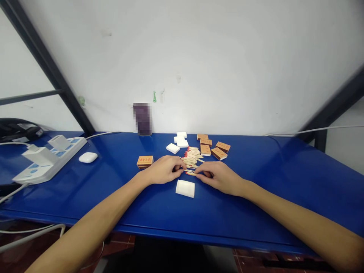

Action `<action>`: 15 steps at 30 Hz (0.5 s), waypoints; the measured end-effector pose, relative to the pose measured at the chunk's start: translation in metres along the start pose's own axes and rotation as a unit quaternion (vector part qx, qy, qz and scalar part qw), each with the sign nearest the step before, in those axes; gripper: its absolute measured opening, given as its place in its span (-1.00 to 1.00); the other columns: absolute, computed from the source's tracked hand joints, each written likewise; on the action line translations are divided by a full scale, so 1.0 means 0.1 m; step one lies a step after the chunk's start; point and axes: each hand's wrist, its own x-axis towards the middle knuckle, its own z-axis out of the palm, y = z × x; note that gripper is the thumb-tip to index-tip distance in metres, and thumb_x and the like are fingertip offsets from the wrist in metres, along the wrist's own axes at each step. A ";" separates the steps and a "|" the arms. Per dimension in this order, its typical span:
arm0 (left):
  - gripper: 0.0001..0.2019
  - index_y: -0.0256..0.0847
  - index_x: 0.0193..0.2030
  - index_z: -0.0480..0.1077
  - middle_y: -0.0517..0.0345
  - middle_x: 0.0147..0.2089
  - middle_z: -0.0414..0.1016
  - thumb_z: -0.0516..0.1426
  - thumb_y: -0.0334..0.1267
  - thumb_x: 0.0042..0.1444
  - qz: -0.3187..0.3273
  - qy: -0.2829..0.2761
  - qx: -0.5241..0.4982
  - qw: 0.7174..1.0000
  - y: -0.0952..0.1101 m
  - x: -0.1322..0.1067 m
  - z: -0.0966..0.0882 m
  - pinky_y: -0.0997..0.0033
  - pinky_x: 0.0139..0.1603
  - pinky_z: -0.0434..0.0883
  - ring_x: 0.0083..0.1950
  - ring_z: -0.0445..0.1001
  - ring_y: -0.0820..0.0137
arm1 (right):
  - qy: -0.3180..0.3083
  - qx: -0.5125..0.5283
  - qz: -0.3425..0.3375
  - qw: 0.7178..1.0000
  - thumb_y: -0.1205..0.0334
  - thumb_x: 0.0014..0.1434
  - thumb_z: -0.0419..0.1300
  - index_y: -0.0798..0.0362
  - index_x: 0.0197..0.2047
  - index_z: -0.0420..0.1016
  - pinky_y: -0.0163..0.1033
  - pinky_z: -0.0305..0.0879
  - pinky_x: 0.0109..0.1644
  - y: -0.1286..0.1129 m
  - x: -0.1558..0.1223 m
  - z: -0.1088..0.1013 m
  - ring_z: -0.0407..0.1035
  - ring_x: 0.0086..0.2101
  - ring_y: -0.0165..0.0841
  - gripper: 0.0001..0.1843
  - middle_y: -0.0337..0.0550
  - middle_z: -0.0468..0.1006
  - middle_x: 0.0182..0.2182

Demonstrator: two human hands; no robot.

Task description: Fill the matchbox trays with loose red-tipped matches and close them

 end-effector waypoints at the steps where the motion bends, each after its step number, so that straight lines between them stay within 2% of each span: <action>1: -0.83 -0.19 -0.16 0.49 0.23 -0.40 0.40 0.08 -0.37 0.18 0.002 0.003 0.001 1.000 0.00 0.00 0.00 0.49 -0.37 0.21 -0.40 0.33 0.49 | 0.001 0.001 0.000 1.000 0.17 0.29 0.11 0.02 -0.20 0.59 -0.31 0.10 -0.38 0.00 0.00 0.00 0.23 -0.50 -0.43 -0.77 -0.24 0.44 -0.52; 10: -0.85 -0.20 -0.19 0.48 0.24 -0.43 0.37 0.08 -0.36 0.18 -0.011 0.001 0.001 1.000 0.00 0.00 -0.01 0.48 -0.37 0.21 -0.42 0.32 0.49 | -0.010 0.020 -0.028 0.999 0.22 0.29 0.09 0.01 -0.20 0.59 -0.31 0.10 -0.39 0.01 0.00 0.01 0.22 -0.52 -0.44 -0.77 -0.27 0.40 -0.56; 15: -0.86 -0.20 -0.19 0.46 0.26 -0.45 0.34 0.09 -0.35 0.18 -0.018 -0.001 -0.006 1.000 0.00 0.01 0.00 0.48 -0.37 0.20 -0.43 0.30 0.49 | -0.006 0.015 -0.021 1.000 0.17 0.29 0.10 0.02 -0.20 0.58 -0.32 0.07 -0.41 0.01 -0.01 0.01 0.20 -0.54 -0.45 -0.77 -0.28 0.36 -0.57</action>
